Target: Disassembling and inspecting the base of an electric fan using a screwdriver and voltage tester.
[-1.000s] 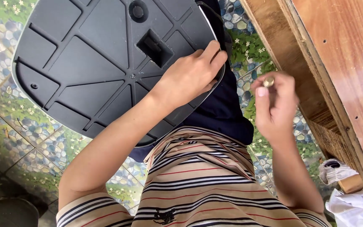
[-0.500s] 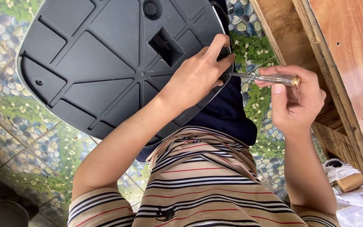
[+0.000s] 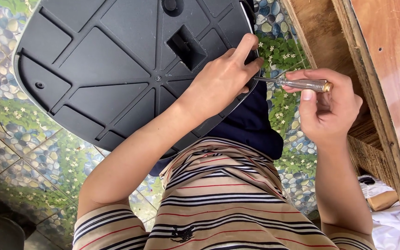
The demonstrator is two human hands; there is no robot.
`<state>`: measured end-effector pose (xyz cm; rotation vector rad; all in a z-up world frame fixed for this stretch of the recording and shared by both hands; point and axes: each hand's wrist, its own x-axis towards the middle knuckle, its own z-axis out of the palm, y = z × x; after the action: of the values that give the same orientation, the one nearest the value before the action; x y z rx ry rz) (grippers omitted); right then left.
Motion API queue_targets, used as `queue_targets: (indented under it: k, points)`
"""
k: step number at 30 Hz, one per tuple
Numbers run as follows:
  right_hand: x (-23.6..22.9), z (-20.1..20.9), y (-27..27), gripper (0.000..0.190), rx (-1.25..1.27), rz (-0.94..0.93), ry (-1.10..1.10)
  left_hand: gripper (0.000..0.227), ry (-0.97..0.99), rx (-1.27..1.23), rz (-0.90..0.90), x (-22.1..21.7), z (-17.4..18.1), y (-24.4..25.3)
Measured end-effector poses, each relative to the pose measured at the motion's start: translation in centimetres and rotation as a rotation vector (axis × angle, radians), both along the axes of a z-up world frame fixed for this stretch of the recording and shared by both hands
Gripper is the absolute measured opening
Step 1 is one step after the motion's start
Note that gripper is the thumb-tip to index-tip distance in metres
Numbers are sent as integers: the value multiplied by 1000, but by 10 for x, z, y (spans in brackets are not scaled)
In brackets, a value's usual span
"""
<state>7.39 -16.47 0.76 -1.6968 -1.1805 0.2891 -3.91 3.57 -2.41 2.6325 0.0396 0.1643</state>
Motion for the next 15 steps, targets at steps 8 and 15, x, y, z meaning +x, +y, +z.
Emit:
queue_targets:
  k: [8,15]
  points:
    - [6,3,-1,21,-11,-2,-89,50,-8,12,0,0,0,0]
    - [6,2,-1,23,-25,-1,-71,49,-6,11,3,1,-3,-1]
